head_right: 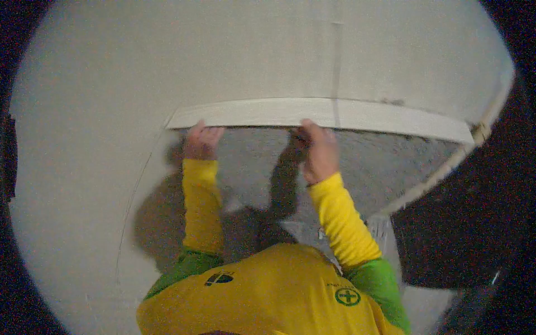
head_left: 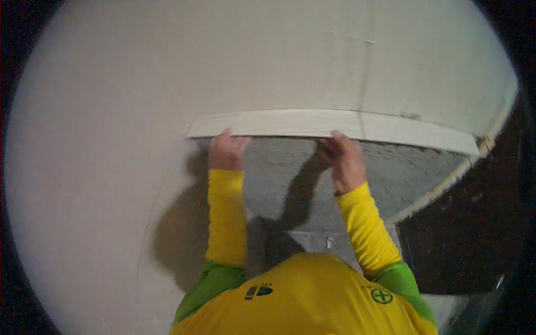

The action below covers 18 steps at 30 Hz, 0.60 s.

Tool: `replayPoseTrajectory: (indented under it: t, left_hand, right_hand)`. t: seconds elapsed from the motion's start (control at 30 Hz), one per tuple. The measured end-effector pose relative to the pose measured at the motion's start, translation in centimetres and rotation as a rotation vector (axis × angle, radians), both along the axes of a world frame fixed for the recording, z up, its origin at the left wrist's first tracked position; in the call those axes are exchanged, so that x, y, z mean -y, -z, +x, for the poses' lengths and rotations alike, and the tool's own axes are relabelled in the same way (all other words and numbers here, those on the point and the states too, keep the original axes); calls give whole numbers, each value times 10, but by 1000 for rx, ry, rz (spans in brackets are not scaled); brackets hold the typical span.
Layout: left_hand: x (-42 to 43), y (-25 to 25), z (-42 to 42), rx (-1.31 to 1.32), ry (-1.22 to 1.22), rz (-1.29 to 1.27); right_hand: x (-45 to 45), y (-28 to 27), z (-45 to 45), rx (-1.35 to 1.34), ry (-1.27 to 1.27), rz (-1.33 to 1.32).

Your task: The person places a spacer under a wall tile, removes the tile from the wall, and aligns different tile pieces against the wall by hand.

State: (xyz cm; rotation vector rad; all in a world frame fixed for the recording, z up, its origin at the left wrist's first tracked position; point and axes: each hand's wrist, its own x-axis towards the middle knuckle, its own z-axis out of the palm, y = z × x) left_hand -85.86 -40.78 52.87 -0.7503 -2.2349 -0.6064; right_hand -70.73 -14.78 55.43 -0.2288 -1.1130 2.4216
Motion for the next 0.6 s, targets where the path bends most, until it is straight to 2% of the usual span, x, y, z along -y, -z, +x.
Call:
replayPoseTrajectory:
  t: [0.03,0.07,0.1,0.13,0.6]
  left_hand:
    - [-4,-5,8,99,26,133]
    - [-8,-10,18,350,138,483]
    - [-15,-14,27,621,301,982]
    - [-20,-22,33,881,606,1669]
    - [-29,-27,38,839,728,1761]
  right_hand:
    - [3,-3,0,-5,26,-8]
    - [3,-1,-3,11,45,-6]
    - [4,0,-4,15,8,9]
    - [3,-1,0,-23,-11,31]
    - [-9,3,0,-37,-94,51]
